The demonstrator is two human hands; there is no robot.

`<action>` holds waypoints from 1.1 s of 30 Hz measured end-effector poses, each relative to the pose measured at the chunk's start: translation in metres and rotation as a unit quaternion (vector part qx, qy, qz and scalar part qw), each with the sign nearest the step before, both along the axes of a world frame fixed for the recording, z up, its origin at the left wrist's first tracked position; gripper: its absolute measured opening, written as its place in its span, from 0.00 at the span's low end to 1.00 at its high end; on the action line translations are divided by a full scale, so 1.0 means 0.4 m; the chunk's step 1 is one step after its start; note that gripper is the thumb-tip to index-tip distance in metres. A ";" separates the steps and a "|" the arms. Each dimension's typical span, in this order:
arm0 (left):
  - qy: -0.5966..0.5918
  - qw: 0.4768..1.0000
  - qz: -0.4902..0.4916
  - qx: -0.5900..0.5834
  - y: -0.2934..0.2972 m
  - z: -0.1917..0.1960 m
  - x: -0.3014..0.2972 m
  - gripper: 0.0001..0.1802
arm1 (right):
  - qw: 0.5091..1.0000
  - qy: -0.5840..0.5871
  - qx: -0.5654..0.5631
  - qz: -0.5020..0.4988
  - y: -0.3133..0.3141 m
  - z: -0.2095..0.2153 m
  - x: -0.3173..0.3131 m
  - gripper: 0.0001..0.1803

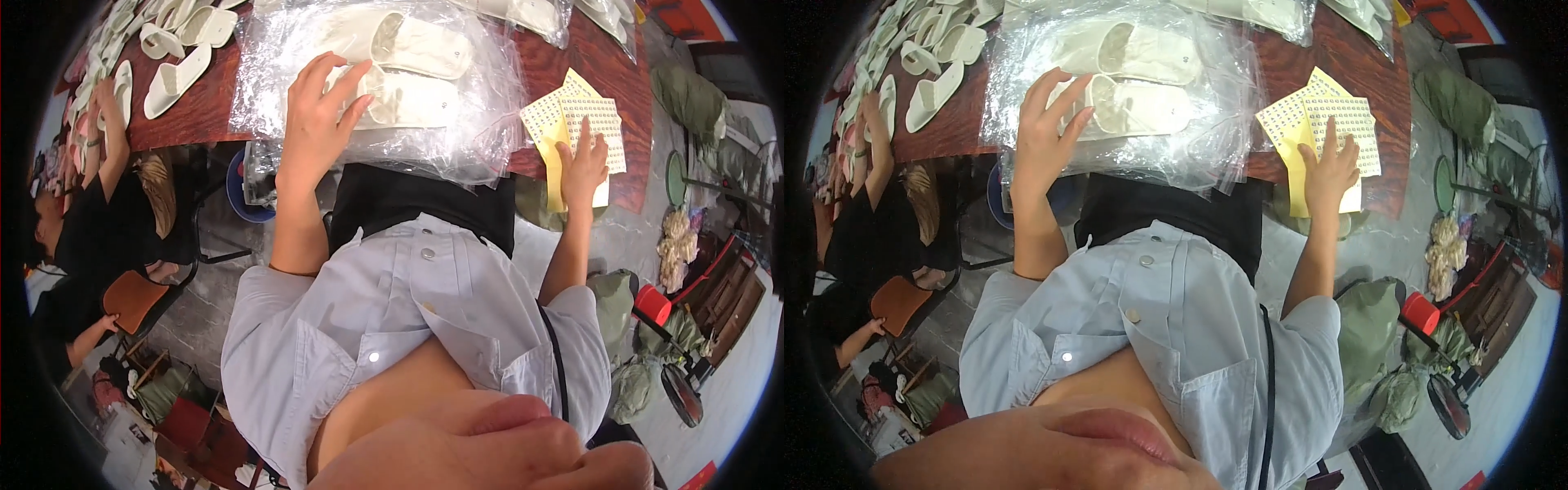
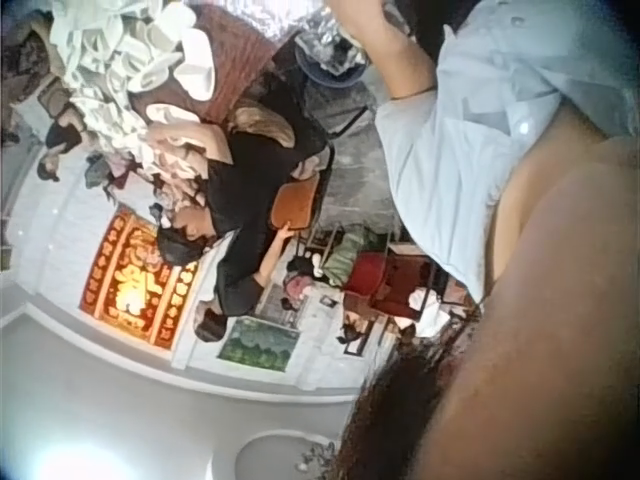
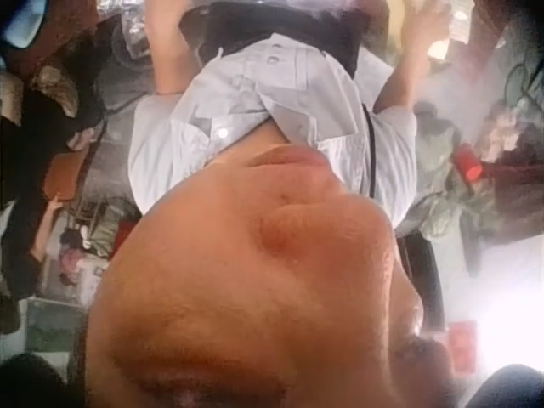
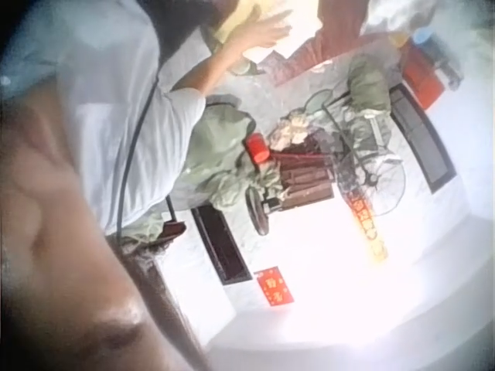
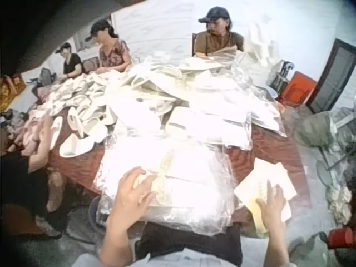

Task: The recorder is inspecting, organizing, and preparing white and pink sandals or slippers on a workshop table.

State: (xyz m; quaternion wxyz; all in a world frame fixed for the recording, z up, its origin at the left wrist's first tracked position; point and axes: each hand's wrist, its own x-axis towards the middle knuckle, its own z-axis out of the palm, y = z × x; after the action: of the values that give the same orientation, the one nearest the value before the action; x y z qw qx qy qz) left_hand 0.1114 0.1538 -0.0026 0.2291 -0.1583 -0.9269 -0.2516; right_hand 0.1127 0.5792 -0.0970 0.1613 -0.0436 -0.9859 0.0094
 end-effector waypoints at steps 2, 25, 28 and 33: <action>0.018 1.000 -0.007 0.004 0.006 0.002 -0.008 0.22 | 0.999 0.003 0.046 -0.010 0.010 -0.017 0.005 0.33; 0.065 0.995 0.076 0.016 -0.075 -0.004 0.011 0.20 | 0.666 -0.232 -0.637 0.310 -0.273 0.340 -0.056 0.14; 0.047 0.992 0.095 0.073 -0.093 -0.033 -0.027 0.19 | 0.760 -0.235 -0.502 0.338 -0.346 0.312 -0.078 0.18; -0.005 0.985 0.132 0.108 -0.139 -0.196 -0.061 0.18 | 0.908 -0.105 -0.268 0.305 -0.368 0.268 -0.117 0.26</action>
State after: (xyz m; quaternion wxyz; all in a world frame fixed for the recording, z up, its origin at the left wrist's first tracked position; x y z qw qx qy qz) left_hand 0.0871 0.0983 -0.0809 0.2716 -0.0079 -0.9080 -0.3189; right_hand 0.0658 0.4320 0.0101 0.0281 0.2165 -0.9228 0.3175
